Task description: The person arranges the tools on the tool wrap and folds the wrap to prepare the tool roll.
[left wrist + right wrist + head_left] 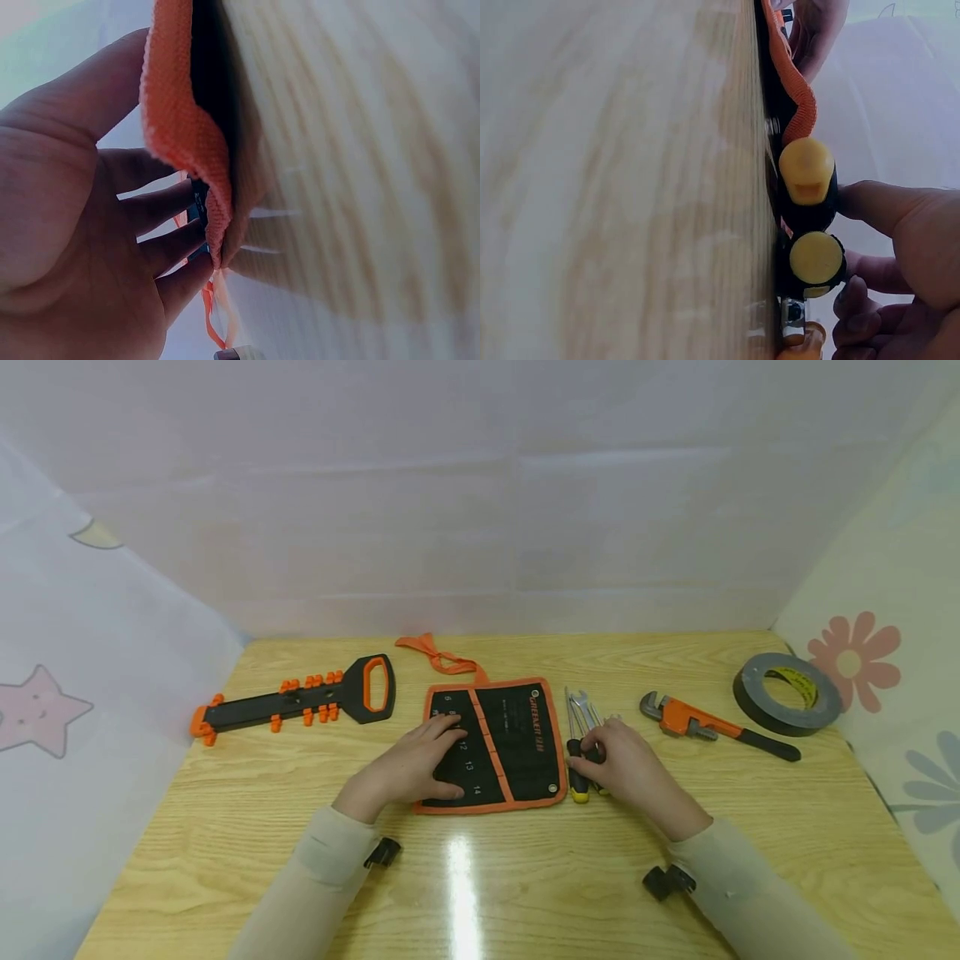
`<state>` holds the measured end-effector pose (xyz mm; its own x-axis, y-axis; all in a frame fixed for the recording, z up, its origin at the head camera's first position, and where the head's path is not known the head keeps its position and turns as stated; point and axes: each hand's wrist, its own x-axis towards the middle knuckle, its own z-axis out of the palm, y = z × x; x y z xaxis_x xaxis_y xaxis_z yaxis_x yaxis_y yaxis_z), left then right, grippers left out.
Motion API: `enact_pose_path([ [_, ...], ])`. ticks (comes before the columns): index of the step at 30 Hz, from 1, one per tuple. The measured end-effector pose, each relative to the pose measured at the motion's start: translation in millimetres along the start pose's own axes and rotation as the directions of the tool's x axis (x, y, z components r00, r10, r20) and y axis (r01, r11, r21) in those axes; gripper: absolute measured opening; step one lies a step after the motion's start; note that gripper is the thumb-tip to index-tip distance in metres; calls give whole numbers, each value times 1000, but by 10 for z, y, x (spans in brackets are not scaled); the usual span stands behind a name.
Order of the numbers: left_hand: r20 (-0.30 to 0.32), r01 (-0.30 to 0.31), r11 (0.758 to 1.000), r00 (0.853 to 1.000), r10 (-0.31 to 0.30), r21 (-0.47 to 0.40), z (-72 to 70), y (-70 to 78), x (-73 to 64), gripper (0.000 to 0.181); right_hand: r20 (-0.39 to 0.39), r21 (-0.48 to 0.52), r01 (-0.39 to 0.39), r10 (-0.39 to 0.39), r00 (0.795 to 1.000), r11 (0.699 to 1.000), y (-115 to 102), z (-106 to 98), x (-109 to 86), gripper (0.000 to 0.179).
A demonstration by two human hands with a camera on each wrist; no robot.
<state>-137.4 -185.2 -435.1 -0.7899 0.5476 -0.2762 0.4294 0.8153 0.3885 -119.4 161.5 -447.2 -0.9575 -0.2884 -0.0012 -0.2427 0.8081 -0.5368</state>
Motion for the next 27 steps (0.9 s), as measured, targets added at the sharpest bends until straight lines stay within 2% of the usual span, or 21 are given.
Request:
enact_pose_path([
  [6, -6, -4, 1000, 1000, 4, -4, 5, -8, -1, 93, 44, 18, 5, -5, 999, 1000, -22, 11, 8, 24],
  [13, -6, -7, 1000, 1000, 7, -5, 8, -7, -8, 93, 62, 14, -50, 49, 997, 999, -49, 36, 28, 27],
  [22, -4, 0, 1000, 1000, 0, -6, 6, -3, -12, 93, 38, 4, -55, 55, 998, 998, -62, 67, 67, 29],
  [27, 3, 4, 1000, 1000, -4, -6, 10, 4, -10, 94, 49, 42, -123, 121, 991, 992, -69, 72, 92, 27],
])
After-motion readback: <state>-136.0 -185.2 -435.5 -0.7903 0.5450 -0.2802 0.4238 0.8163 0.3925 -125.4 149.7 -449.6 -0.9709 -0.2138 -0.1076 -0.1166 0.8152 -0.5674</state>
